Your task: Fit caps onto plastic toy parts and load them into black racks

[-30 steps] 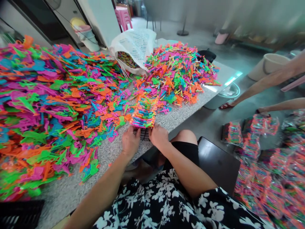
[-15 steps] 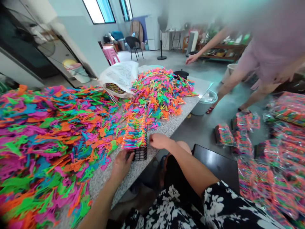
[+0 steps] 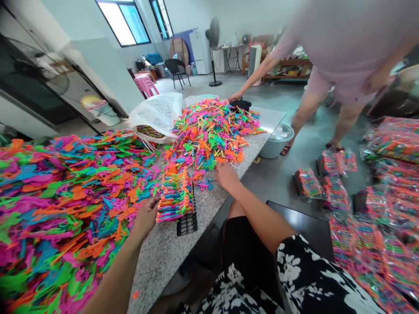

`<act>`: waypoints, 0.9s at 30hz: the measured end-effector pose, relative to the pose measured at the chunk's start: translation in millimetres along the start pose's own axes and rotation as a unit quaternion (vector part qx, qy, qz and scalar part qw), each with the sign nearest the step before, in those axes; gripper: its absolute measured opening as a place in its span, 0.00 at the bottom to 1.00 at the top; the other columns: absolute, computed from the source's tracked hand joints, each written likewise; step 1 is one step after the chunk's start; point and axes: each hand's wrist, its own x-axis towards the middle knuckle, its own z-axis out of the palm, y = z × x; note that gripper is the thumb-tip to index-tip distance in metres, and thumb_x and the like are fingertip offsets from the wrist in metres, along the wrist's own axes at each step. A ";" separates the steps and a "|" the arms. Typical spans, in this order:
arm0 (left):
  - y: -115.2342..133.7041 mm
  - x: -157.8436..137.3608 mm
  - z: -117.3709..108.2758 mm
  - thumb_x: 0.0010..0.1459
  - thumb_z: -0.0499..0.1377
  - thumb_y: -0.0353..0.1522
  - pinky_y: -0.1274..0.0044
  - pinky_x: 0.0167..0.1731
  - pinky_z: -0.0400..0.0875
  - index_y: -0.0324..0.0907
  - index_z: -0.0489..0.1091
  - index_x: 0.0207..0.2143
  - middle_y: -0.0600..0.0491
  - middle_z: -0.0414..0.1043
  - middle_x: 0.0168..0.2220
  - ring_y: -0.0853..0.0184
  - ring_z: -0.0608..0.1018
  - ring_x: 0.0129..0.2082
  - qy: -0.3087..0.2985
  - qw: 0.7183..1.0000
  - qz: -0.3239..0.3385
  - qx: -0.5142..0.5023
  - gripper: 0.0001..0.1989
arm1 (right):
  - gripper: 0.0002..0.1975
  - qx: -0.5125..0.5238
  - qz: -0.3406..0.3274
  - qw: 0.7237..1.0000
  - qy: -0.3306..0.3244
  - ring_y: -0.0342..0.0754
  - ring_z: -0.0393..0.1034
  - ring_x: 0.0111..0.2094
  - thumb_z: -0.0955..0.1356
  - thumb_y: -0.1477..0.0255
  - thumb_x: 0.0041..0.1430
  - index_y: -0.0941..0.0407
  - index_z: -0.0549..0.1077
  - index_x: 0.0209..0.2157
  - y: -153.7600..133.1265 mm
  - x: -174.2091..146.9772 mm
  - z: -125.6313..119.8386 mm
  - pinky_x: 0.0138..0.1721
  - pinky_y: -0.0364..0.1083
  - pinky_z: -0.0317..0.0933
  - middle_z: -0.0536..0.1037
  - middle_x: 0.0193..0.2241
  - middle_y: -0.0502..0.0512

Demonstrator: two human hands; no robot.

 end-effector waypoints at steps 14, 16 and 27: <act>-26.5 -58.9 26.5 0.60 0.57 0.41 0.62 0.52 0.78 0.43 0.79 0.42 0.48 0.83 0.42 0.56 0.82 0.47 -0.016 0.998 0.052 0.033 0.16 | 0.12 0.308 0.046 0.949 -0.052 0.49 0.76 0.32 0.66 0.65 0.68 0.59 0.77 0.44 -7.9 -50.6 8.2 0.35 0.44 0.67 0.81 0.31 0.54; -31.8 -67.7 29.9 0.60 0.57 0.39 0.65 0.49 0.78 0.43 0.79 0.43 0.50 0.83 0.40 0.58 0.83 0.43 -0.022 0.997 0.048 0.058 0.16 | 0.11 0.395 0.038 0.911 -0.113 0.46 0.71 0.23 0.65 0.65 0.68 0.57 0.75 0.41 -26.8 -80.6 19.5 0.28 0.43 0.65 0.75 0.22 0.48; -31.7 -85.7 47.8 0.60 0.64 0.36 0.71 0.38 0.74 0.44 0.77 0.39 0.52 0.79 0.32 0.61 0.80 0.33 -0.006 0.986 0.037 0.163 0.07 | 0.10 0.363 0.029 0.923 -0.125 0.51 0.81 0.33 0.67 0.66 0.69 0.55 0.77 0.45 -76.6 -134.3 50.7 0.31 0.45 0.71 0.84 0.33 0.54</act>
